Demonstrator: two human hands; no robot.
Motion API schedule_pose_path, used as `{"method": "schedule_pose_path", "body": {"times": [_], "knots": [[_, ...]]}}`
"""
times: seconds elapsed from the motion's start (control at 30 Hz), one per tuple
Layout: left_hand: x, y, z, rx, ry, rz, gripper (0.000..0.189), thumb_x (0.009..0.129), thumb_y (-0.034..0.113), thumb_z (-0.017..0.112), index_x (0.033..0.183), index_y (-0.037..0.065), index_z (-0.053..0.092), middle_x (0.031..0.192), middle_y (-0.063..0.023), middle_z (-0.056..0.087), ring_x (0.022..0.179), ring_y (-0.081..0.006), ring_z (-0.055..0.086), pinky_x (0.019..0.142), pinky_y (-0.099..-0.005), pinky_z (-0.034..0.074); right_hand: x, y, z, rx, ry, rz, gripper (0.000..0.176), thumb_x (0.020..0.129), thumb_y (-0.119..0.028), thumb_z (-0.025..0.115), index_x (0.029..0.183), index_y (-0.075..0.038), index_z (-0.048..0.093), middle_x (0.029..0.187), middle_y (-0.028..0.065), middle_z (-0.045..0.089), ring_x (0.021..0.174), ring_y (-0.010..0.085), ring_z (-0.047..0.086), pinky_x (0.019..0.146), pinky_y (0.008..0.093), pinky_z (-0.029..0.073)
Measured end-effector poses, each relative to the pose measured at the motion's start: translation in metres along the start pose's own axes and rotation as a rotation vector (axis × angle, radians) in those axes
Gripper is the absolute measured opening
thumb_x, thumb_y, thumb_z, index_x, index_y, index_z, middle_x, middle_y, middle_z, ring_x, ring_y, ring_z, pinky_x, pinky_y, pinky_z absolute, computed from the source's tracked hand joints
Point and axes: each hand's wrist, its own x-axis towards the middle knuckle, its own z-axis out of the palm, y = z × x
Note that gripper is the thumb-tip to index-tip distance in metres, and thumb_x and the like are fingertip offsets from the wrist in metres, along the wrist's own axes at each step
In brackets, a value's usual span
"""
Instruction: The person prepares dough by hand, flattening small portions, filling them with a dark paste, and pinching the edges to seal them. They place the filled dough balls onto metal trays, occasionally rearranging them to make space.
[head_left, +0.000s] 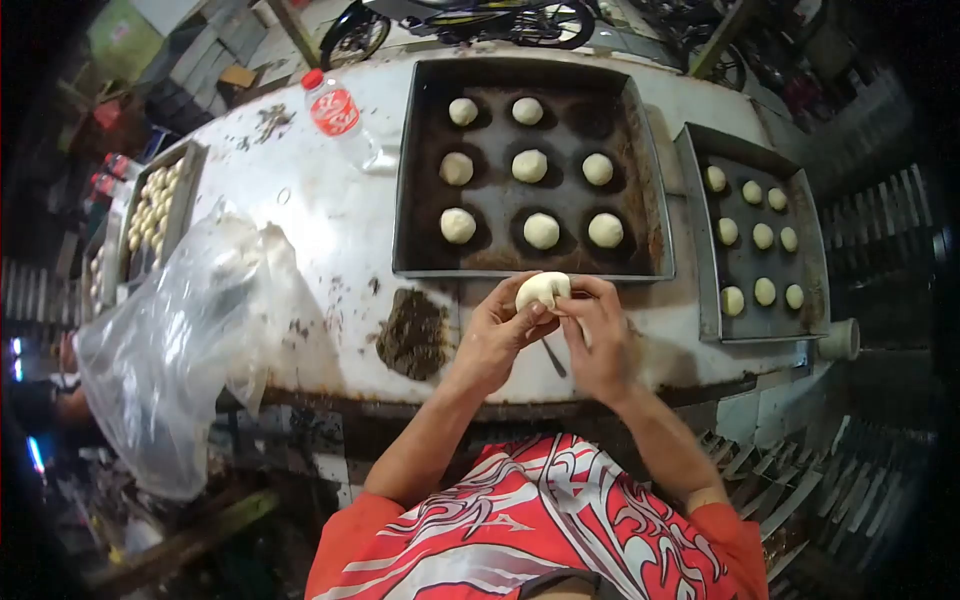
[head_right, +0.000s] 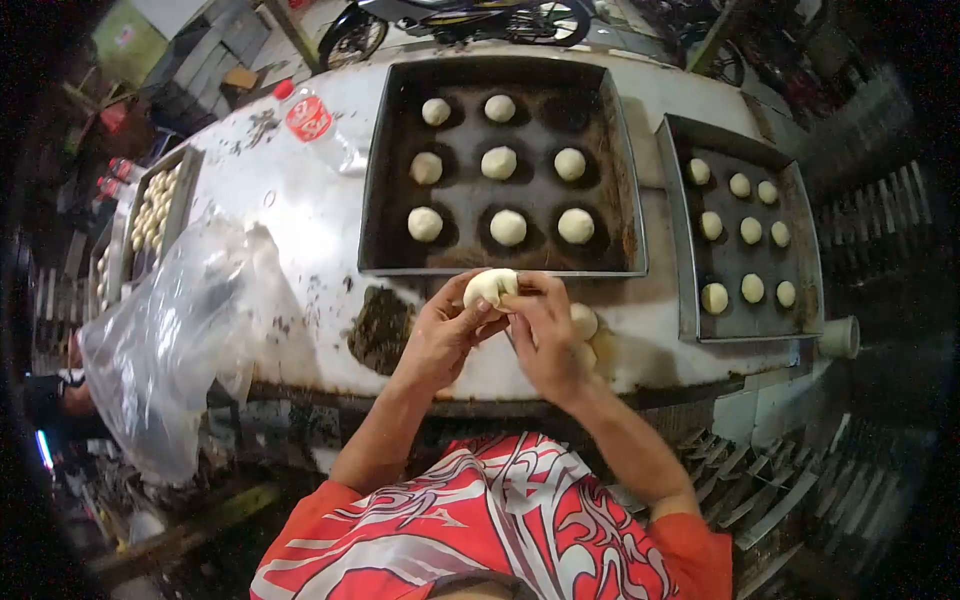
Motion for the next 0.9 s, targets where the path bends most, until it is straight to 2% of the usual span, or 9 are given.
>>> {"method": "schedule_pose_path", "body": {"times": [0.07,0.23,0.3,0.37,0.53,0.57,0.7,0.83,0.9], "knots": [[0.017,0.023,0.005,-0.246,0.023,-0.091,0.036,0.093,0.014,0.048,0.126,0.002,0.04,0.115,-0.0116,0.054,0.105,-0.0192,0.054,0.091,-0.035,0.047,0.005,0.002,0.016,-0.326,0.105,-0.192,0.036,0.071,0.007,0.057,0.104,-0.005,0.061,0.119,0.0176,0.04,0.112,0.0377,0.038,0.094,0.0451,0.033],[0.058,0.016,0.002,-0.417,-0.047,-0.144,0.035,0.093,0.009,0.045,0.127,0.002,0.038,0.119,-0.0121,0.05,0.107,-0.0199,0.052,0.093,-0.0312,0.043,0.013,0.008,0.005,-0.37,-0.078,-0.155,0.028,0.073,0.001,0.057,0.101,-0.004,0.061,0.121,0.0143,0.043,0.113,0.0351,0.041,0.092,0.0416,0.038],[0.071,-0.001,0.001,-0.051,-0.028,0.1,0.036,0.09,0.004,0.047,0.125,0.002,0.037,0.115,-0.0122,0.05,0.106,-0.0185,0.051,0.092,-0.0302,0.043,0.007,0.014,-0.009,-0.269,-0.172,-0.165,0.029,0.076,-0.001,0.058,0.105,-0.004,0.059,0.122,0.0131,0.044,0.113,0.0319,0.044,0.09,0.039,0.041],[0.067,0.0,0.014,0.289,-0.115,0.174,0.045,0.083,-0.002,0.056,0.124,0.002,0.037,0.113,-0.0142,0.053,0.105,-0.0218,0.052,0.091,-0.0303,0.043,-0.002,0.017,-0.022,0.433,0.223,0.408,0.037,0.082,-0.006,0.06,0.118,-0.004,0.051,0.123,0.0105,0.046,0.112,0.0229,0.047,0.087,0.0322,0.043],[0.05,-0.032,0.052,1.097,-0.535,0.444,0.066,0.071,0.017,0.071,0.127,0.006,0.039,0.118,-0.0207,0.052,0.124,-0.0372,0.036,0.099,-0.0446,0.033,-0.055,0.021,-0.055,0.519,0.347,0.742,0.031,0.083,-0.003,0.06,0.113,0.0,0.054,0.111,0.0071,0.056,0.092,0.0108,0.056,0.08,0.0238,0.047],[0.047,-0.038,0.055,1.001,-0.573,0.348,0.073,0.069,0.022,0.073,0.131,0.008,0.037,0.126,-0.0214,0.046,0.128,-0.0372,0.029,0.101,-0.0445,0.03,-0.081,0.032,-0.065,0.586,0.375,0.852,0.028,0.083,-0.003,0.057,0.112,-0.001,0.055,0.109,0.0092,0.057,0.091,0.0143,0.058,0.078,0.0235,0.048],[0.037,-0.084,0.065,1.308,-0.467,0.491,0.076,0.068,0.033,0.073,0.132,0.016,0.037,0.133,-0.0207,0.036,0.126,-0.0436,0.027,0.097,-0.055,0.029,-0.158,0.045,-0.113,0.868,0.892,0.824,0.027,0.088,-0.013,0.052,0.113,-0.004,0.052,0.106,0.0111,0.056,0.092,0.0216,0.058,0.077,0.0293,0.05],[0.045,-0.163,0.072,1.71,-0.234,0.582,0.056,0.074,0.037,0.066,0.124,0.019,0.047,0.132,-0.0194,0.035,0.121,-0.0466,0.029,0.09,-0.0642,0.029,-0.197,0.05,-0.132,0.825,0.845,0.803,0.029,0.089,-0.018,0.053,0.114,-0.004,0.05,0.107,0.0094,0.055,0.093,0.0208,0.058,0.08,0.0305,0.049],[0.055,-0.169,0.077,1.782,-0.146,0.547,0.044,0.077,0.032,0.063,0.116,0.015,0.052,0.122,-0.0195,0.045,0.115,-0.0428,0.037,0.088,-0.0584,0.034,-0.205,0.064,-0.129,0.918,0.791,0.817,0.03,0.089,-0.02,0.053,0.114,-0.003,0.05,0.107,0.0095,0.055,0.094,0.0209,0.057,0.081,0.0307,0.049]]}}
